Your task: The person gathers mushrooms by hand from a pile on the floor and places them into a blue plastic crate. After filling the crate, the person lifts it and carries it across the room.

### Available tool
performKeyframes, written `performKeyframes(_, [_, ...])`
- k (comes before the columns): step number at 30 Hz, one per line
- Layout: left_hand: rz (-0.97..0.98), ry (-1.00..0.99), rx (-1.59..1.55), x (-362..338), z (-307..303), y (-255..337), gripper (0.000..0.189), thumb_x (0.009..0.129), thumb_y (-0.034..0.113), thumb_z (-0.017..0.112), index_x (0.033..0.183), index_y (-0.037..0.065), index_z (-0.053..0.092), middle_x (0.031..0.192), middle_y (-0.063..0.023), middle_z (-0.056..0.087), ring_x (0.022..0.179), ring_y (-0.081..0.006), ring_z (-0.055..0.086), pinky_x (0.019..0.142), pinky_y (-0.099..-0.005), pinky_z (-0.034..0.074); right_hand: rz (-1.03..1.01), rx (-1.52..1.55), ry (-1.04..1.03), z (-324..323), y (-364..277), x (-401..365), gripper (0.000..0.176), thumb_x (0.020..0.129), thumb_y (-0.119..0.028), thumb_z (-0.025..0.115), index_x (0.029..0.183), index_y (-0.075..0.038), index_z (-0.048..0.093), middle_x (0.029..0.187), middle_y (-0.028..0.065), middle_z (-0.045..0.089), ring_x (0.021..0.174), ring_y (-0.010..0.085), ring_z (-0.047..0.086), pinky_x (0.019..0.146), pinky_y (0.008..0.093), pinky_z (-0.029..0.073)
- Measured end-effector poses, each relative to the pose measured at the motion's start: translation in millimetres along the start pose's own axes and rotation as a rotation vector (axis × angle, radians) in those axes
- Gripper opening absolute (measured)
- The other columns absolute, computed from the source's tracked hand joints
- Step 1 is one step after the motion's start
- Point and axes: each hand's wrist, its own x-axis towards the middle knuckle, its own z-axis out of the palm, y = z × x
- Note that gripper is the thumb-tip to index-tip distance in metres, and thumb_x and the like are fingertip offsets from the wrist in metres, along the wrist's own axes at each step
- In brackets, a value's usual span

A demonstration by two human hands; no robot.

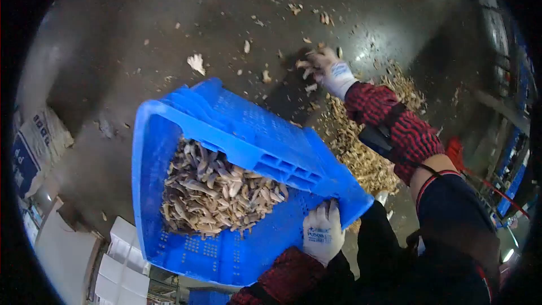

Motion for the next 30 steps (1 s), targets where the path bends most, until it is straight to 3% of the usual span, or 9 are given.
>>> performKeyframes(6, [-0.063, -0.035, -0.005, 8.0, -8.2, 8.7, 0.061, 0.065, 0.015, 0.075, 0.119, -0.004, 0.052, 0.11, -0.0219, 0.058, 0.096, -0.0396, 0.056, 0.084, -0.0485, 0.045, 0.124, -0.014, 0.246, 33.4, 27.2, -27.4, 0.036, 0.081, -0.017, 0.062, 0.116, -0.011, 0.06, 0.097, 0.0135, 0.065, 0.091, 0.0316, 0.065, 0.074, 0.0393, 0.054])
performKeyframes(9, [-0.113, -0.081, 0.004, 8.9, -10.9, 15.4, 0.064, 0.065, 0.012, 0.074, 0.122, -0.006, 0.05, 0.112, -0.024, 0.057, 0.099, -0.0409, 0.055, 0.087, -0.049, 0.044, 0.305, 1.288, 0.301, -2.3, -24.3, -21.0, 0.051, 0.082, 0.002, 0.055, 0.132, 0.0, 0.046, 0.126, 0.0074, 0.061, 0.095, 0.0162, 0.064, 0.074, 0.0279, 0.051])
performKeyframes(12, [-0.021, 0.058, 0.075, 1.6, 5.2, 9.1, 0.064, 0.065, 0.009, 0.072, 0.123, -0.004, 0.049, 0.111, -0.0258, 0.056, 0.1, -0.0436, 0.053, 0.088, -0.0506, 0.042, -0.094, 1.351, 0.293, -105.9, -134.7, -73.7, 0.036, 0.079, 0.0, 0.058, 0.115, -0.006, 0.06, 0.117, 0.008, 0.062, 0.099, 0.0177, 0.061, 0.094, 0.0347, 0.045])
performKeyframes(14, [-0.033, 0.04, 0.115, -0.5, 8.3, 10.3, 0.06, 0.066, 0.008, 0.069, 0.123, -0.002, 0.051, 0.113, -0.0235, 0.058, 0.103, -0.0406, 0.055, 0.085, -0.0497, 0.044, -0.478, 0.688, 0.441, -141.1, -169.0, -119.4, 0.027, 0.08, -0.011, 0.061, 0.107, -0.012, 0.066, 0.103, 0.0078, 0.062, 0.096, 0.0244, 0.057, 0.083, 0.0367, 0.045])
performKeyframes(15, [-0.062, -0.014, 0.13, -1.5, 8.2, 11.3, 0.056, 0.068, 0.006, 0.066, 0.122, 0.0, 0.054, 0.116, -0.0212, 0.058, 0.106, -0.0374, 0.056, 0.083, -0.0485, 0.047, -0.401, 1.249, 0.448, -152.6, -197.6, -146.5, 0.028, 0.078, -0.016, 0.062, 0.105, -0.016, 0.068, 0.102, 0.0081, 0.06, 0.101, 0.0282, 0.053, 0.085, 0.039, 0.045])
performKeyframes(16, [0.427, 0.095, 0.66, -16.9, 24.3, -10.6, 0.048, 0.075, 0.004, 0.059, 0.123, 0.003, 0.054, 0.125, -0.0166, 0.057, 0.114, -0.0337, 0.055, 0.08, -0.0465, 0.05, -0.609, 1.171, 0.306, -144.8, -208.4, -162.8, 0.043, 0.072, -0.021, 0.066, 0.115, -0.019, 0.064, 0.105, 0.0087, 0.057, 0.104, 0.0303, 0.051, 0.09, 0.0412, 0.044])
performKeyframes(21, [0.26, 0.185, 0.437, -12.7, 26.6, -38.4, 0.041, 0.078, 0.006, 0.062, 0.119, 0.001, 0.056, 0.114, -0.0181, 0.061, 0.105, -0.0337, 0.058, 0.082, -0.0435, 0.048, -0.648, 0.786, 0.119, -138.1, -183.7, -256.1, 0.053, 0.073, -0.022, 0.071, 0.124, -0.016, 0.056, 0.135, 0.0199, 0.042, 0.111, 0.0394, 0.053, 0.092, 0.047, 0.048])
performKeyframes(26, [-0.093, 0.366, 0.327, -6.5, 35.7, 9.8, 0.033, 0.081, 0.005, 0.061, 0.113, -0.005, 0.058, 0.102, -0.0194, 0.064, 0.095, -0.0325, 0.062, 0.085, -0.0394, 0.048, -0.011, 0.387, 0.635, -122.9, 30.3, -304.3, 0.042, 0.072, -0.014, 0.065, 0.113, -0.006, 0.061, 0.112, 0.0194, 0.056, 0.101, 0.0377, 0.055, 0.089, 0.0443, 0.047])
performKeyframes(30, [-0.125, 0.423, 0.382, -4.9, 36.6, 5.0, 0.04, 0.078, 0.005, 0.065, 0.115, -0.007, 0.057, 0.104, -0.0245, 0.063, 0.094, -0.0396, 0.062, 0.085, -0.0424, 0.048, 0.731, -0.074, 0.253, -63.1, 191.3, -343.8, 0.056, 0.072, -0.017, 0.068, 0.127, -0.02, 0.056, 0.13, 0.0203, 0.046, 0.115, 0.04, 0.048, 0.096, 0.046, 0.044])
